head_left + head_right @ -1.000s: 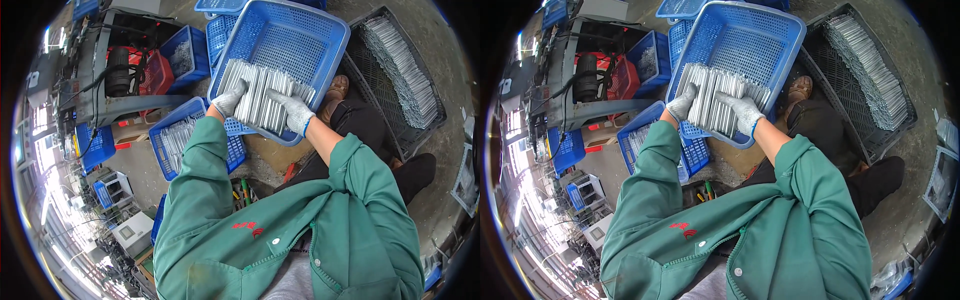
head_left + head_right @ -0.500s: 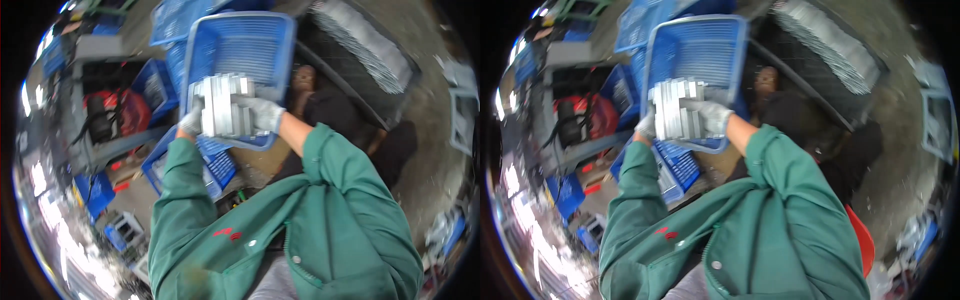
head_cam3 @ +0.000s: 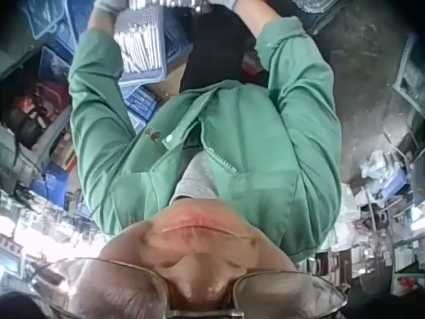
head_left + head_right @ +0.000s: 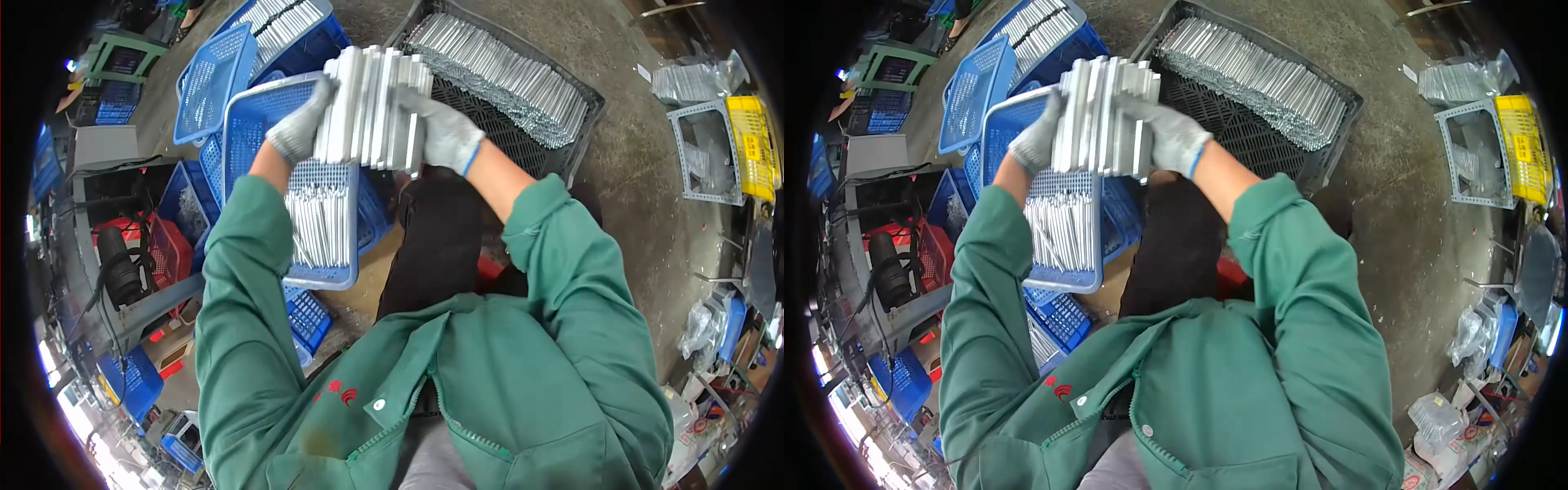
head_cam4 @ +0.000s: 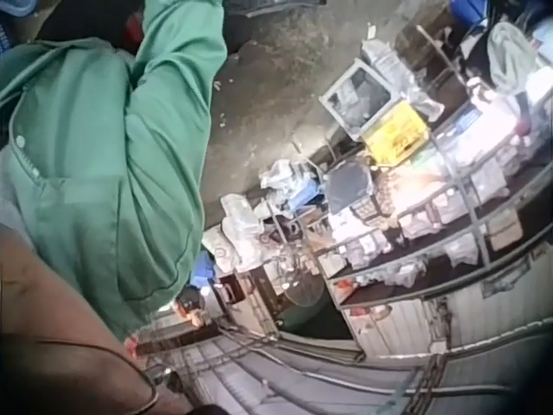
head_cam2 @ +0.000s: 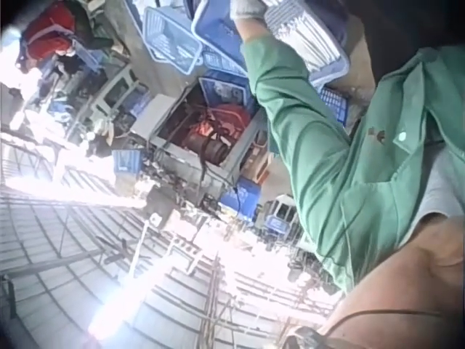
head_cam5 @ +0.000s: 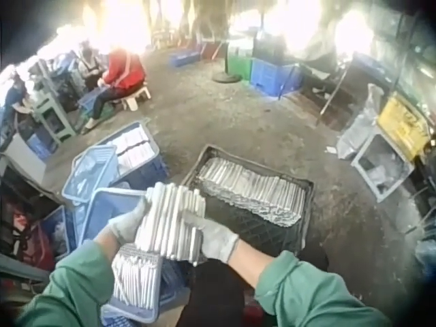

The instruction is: Sorting small metal parts from a blue plastic bin into a larger metal crate.

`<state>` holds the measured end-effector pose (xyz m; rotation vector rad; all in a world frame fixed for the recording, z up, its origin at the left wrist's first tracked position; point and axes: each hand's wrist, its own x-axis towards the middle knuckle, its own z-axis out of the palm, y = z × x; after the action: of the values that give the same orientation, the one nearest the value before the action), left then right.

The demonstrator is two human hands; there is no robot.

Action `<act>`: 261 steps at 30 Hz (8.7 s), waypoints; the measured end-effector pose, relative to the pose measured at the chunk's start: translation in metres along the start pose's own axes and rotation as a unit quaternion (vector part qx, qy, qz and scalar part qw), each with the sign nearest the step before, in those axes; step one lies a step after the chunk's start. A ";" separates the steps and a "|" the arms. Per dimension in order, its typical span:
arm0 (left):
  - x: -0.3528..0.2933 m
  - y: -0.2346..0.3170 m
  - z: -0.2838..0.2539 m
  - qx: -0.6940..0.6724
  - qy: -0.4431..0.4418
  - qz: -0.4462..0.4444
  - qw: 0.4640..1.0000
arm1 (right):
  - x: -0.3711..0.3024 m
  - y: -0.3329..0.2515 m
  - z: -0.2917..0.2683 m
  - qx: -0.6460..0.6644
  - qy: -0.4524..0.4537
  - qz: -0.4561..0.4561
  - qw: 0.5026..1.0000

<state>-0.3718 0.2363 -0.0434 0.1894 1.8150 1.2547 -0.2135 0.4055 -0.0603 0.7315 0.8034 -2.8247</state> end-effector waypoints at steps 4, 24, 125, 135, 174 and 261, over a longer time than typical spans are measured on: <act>0.065 0.020 0.066 0.017 -0.038 0.007 0.999 | 0.003 -0.042 -0.054 0.005 0.055 -0.056 0.997; 0.317 -0.162 0.111 0.037 -0.276 -0.210 0.937 | 0.122 0.078 -0.350 0.190 0.066 0.042 0.979; 0.175 0.010 0.120 0.608 -0.124 0.355 0.699 | 0.148 0.058 -0.324 -0.591 0.338 0.074 0.728; -0.100 -0.135 -0.074 0.486 0.315 0.230 0.782 | 0.052 0.011 -0.186 -0.152 0.311 -0.029 0.938; -0.097 -0.241 -0.134 0.320 0.280 -0.169 0.889 | 0.051 0.257 0.032 -0.350 0.198 0.094 0.911; 0.313 -0.163 0.240 0.484 -0.260 -0.159 0.820 | 0.056 0.046 -0.429 0.056 0.294 0.135 0.945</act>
<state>-0.3244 0.4978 -0.3775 0.6823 1.7197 -0.0690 -0.0725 0.5911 -0.4273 1.6092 0.5420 -2.4300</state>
